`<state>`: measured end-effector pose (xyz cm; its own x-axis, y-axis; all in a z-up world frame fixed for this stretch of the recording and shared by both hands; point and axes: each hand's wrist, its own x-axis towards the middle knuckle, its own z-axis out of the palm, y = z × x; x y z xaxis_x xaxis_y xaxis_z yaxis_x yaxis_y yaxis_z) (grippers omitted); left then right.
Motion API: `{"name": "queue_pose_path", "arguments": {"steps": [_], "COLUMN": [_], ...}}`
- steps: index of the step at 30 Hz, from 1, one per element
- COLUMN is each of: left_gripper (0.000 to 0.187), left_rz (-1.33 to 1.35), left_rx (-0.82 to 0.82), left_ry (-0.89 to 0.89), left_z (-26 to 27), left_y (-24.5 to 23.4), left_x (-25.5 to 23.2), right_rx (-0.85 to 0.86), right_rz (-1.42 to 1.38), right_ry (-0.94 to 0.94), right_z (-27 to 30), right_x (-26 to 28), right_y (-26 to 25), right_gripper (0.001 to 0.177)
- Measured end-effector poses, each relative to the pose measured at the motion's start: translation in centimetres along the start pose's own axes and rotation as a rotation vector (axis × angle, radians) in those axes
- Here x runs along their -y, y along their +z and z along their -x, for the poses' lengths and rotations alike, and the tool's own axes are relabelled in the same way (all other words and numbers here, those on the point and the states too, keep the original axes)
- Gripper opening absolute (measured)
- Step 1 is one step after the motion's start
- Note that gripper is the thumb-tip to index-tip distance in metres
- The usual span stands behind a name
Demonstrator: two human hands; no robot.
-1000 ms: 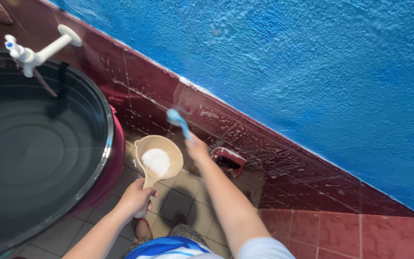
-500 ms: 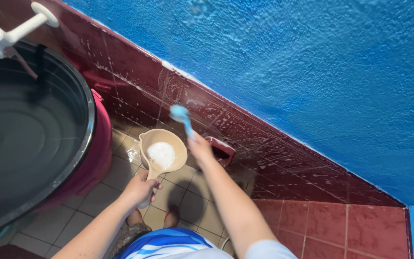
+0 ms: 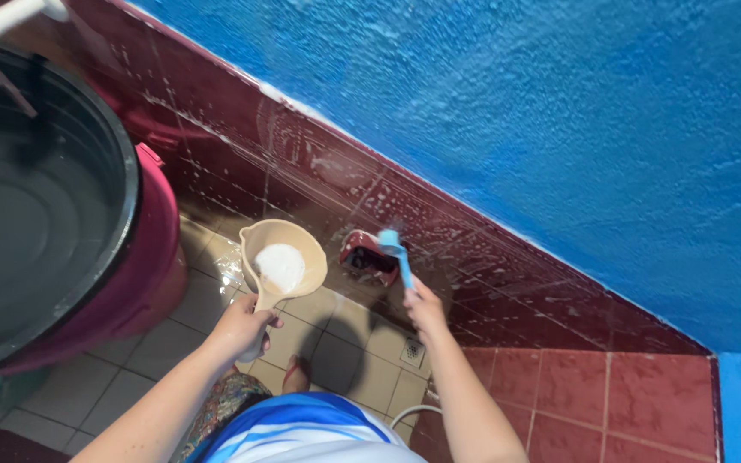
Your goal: The person scrubs a blue painted wall and red tiled wainscoting in a bathroom using a blue scrub brush and a yellow sponge. They hold a beige plastic scoop containing a cleaning solution and repeatedly dip the tools into it while scrubbing the surfaces.
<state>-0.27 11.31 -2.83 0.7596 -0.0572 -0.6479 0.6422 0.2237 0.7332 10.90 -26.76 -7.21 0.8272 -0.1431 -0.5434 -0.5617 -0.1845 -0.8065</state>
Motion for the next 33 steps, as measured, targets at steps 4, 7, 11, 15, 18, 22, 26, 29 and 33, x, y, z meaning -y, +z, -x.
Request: {"name": "queue_pose_path", "arguments": {"steps": [4, 7, 11, 15, 18, 22, 26, 29, 33], "left_gripper": [0.034, 0.032, 0.031, 0.03, 0.029, 0.03, 0.029, 0.034, 0.043], "left_rz": [-0.044, -0.039, -0.059, -0.022, -0.002, 0.002, 0.032, 0.045, 0.067], "left_rx": [-0.005, 0.008, 0.007, 0.027, 0.049, 0.037, 0.034, 0.03, -0.032], "left_ry": [-0.055, -0.063, -0.065, -0.034, -0.032, -0.006, 0.006, 0.048, 0.118], "left_z": [0.2, 0.4, 1.1, 1.4, 1.8, 2.8, 4.5, 5.9, 7.4], "left_y": [1.8, 2.9, 3.8, 4.3, 4.4, 5.1, 5.5, 5.1, 3.6], "left_x": [-0.1, -0.6, -1.2, -1.3, -1.7, -3.3, -5.9, -8.5, -12.2], "right_rx": [-0.035, 0.028, 0.082, 0.065, 0.077, 0.173, 0.214, 0.27, 0.386], "right_rz": [0.056, -0.105, 0.008, 0.067, -0.06, -0.125, -0.132, -0.123, 0.028], "right_ry": [-0.168, -0.388, -0.325, -0.02, -0.201, -0.249, -0.164, -0.227, -0.416], "right_z": [3.9, 3.0, 1.9, 4.5, 6.4, 7.9, 9.9, 11.1, 12.3], "right_x": [3.6, 6.0, 7.9, 9.5, 12.3, 15.0, 14.3, 13.9, 14.9], "right_y": [-0.3, 3.6, 7.2, 7.9, 7.4, 5.6, 3.4, 1.8, 1.0], "right_gripper": [0.049, 0.05, 0.053, 0.047, 0.051, 0.05, 0.056, 0.063, 0.071]}}
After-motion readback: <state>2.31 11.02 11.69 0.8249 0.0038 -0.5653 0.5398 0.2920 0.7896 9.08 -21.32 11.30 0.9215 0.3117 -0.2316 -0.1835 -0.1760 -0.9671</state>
